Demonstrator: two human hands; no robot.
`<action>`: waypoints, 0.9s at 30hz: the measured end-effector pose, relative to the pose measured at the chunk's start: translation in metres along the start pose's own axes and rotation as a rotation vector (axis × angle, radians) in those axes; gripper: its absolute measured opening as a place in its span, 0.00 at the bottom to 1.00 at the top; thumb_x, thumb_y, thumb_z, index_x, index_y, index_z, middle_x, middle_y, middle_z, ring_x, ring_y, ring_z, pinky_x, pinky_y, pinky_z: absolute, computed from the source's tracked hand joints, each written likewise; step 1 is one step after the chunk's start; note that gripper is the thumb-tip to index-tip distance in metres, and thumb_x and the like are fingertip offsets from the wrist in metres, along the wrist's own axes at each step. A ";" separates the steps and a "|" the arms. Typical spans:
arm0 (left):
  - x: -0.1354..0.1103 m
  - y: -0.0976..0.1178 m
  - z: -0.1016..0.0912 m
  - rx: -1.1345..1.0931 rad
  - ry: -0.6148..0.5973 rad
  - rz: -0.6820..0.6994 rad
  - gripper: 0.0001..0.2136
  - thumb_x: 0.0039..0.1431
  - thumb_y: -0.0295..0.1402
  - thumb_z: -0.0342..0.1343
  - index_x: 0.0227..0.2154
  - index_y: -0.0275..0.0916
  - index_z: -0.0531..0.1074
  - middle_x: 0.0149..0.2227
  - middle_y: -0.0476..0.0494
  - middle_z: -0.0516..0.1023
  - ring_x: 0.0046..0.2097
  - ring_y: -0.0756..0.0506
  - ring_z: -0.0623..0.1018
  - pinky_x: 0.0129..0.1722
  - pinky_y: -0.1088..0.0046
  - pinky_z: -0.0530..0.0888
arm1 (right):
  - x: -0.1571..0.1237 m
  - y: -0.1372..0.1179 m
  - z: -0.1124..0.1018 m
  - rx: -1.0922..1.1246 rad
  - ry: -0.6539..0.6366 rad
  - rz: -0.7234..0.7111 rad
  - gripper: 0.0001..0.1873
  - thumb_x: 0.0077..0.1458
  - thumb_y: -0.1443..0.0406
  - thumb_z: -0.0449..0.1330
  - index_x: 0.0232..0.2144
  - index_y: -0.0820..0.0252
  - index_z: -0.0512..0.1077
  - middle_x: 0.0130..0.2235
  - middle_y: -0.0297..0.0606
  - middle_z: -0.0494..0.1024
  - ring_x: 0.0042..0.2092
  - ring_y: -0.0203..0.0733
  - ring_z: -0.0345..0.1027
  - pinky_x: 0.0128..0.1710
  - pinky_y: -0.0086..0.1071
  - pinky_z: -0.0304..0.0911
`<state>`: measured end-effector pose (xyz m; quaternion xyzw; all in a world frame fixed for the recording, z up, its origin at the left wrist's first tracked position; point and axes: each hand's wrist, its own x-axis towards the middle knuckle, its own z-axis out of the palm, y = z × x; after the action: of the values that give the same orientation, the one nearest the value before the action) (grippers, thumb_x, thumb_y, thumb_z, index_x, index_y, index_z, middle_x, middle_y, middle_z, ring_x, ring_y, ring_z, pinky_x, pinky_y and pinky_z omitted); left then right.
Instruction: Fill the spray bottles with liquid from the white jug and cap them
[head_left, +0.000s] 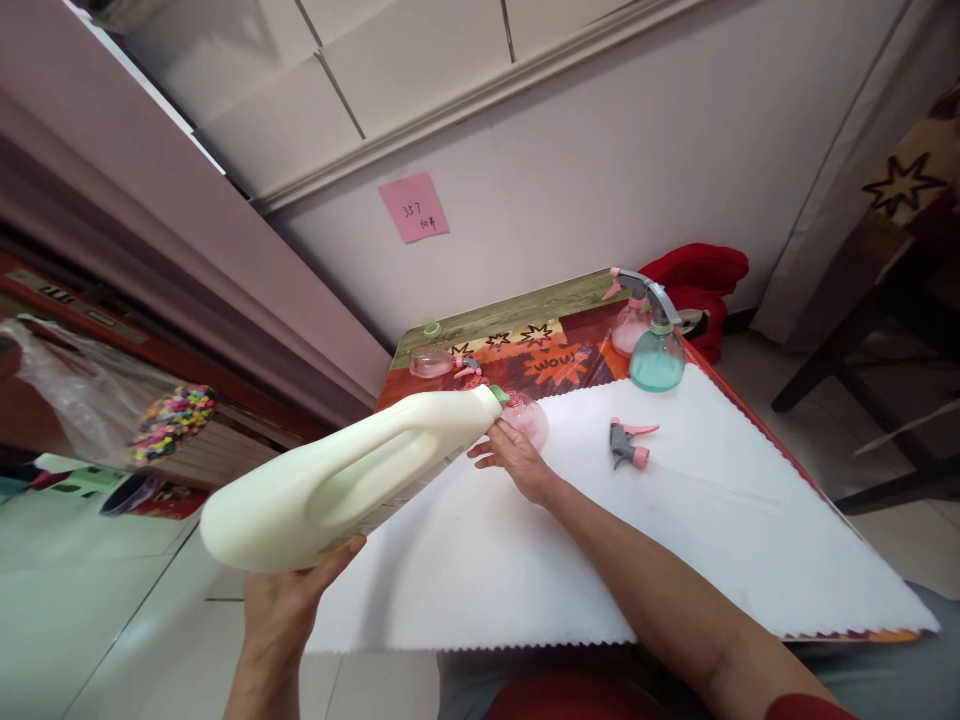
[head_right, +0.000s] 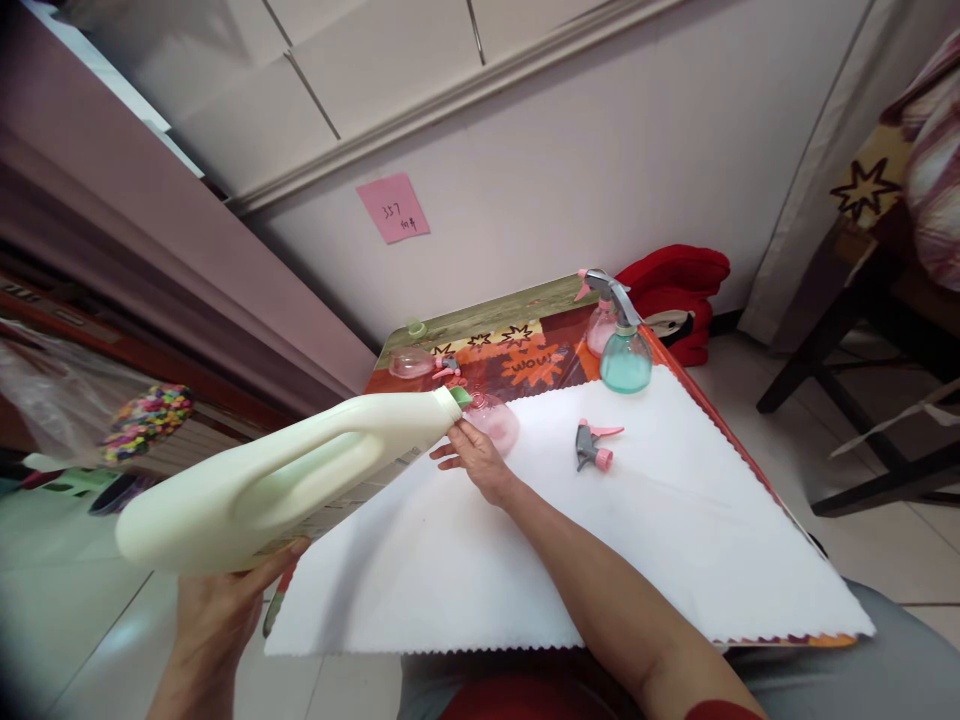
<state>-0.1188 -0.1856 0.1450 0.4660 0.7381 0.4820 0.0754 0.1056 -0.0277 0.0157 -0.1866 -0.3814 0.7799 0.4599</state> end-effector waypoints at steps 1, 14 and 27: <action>0.000 -0.001 -0.001 -0.011 -0.011 -0.010 0.37 0.27 0.38 0.76 0.47 0.35 0.77 0.46 0.36 0.82 0.48 0.33 0.80 0.50 0.61 0.79 | 0.000 0.000 0.000 0.002 0.003 0.001 0.27 0.56 0.43 0.61 0.50 0.51 0.73 0.53 0.41 0.74 0.41 0.39 0.76 0.41 0.36 0.71; 0.005 -0.002 -0.006 0.049 -0.056 0.005 0.37 0.29 0.36 0.75 0.49 0.34 0.77 0.47 0.35 0.82 0.48 0.33 0.80 0.48 0.62 0.80 | 0.001 0.001 -0.001 0.011 0.009 0.016 0.27 0.56 0.43 0.61 0.50 0.52 0.72 0.53 0.40 0.75 0.40 0.38 0.76 0.40 0.35 0.71; 0.003 -0.007 -0.004 -0.029 -0.044 -0.021 0.40 0.27 0.36 0.76 0.51 0.35 0.75 0.50 0.34 0.81 0.51 0.31 0.79 0.54 0.56 0.76 | 0.002 0.001 -0.001 0.010 0.009 0.016 0.25 0.57 0.44 0.61 0.49 0.51 0.72 0.53 0.40 0.75 0.40 0.38 0.76 0.40 0.34 0.71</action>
<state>-0.1271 -0.1868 0.1426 0.4673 0.7341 0.4816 0.1035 0.1049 -0.0259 0.0140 -0.1908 -0.3742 0.7844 0.4563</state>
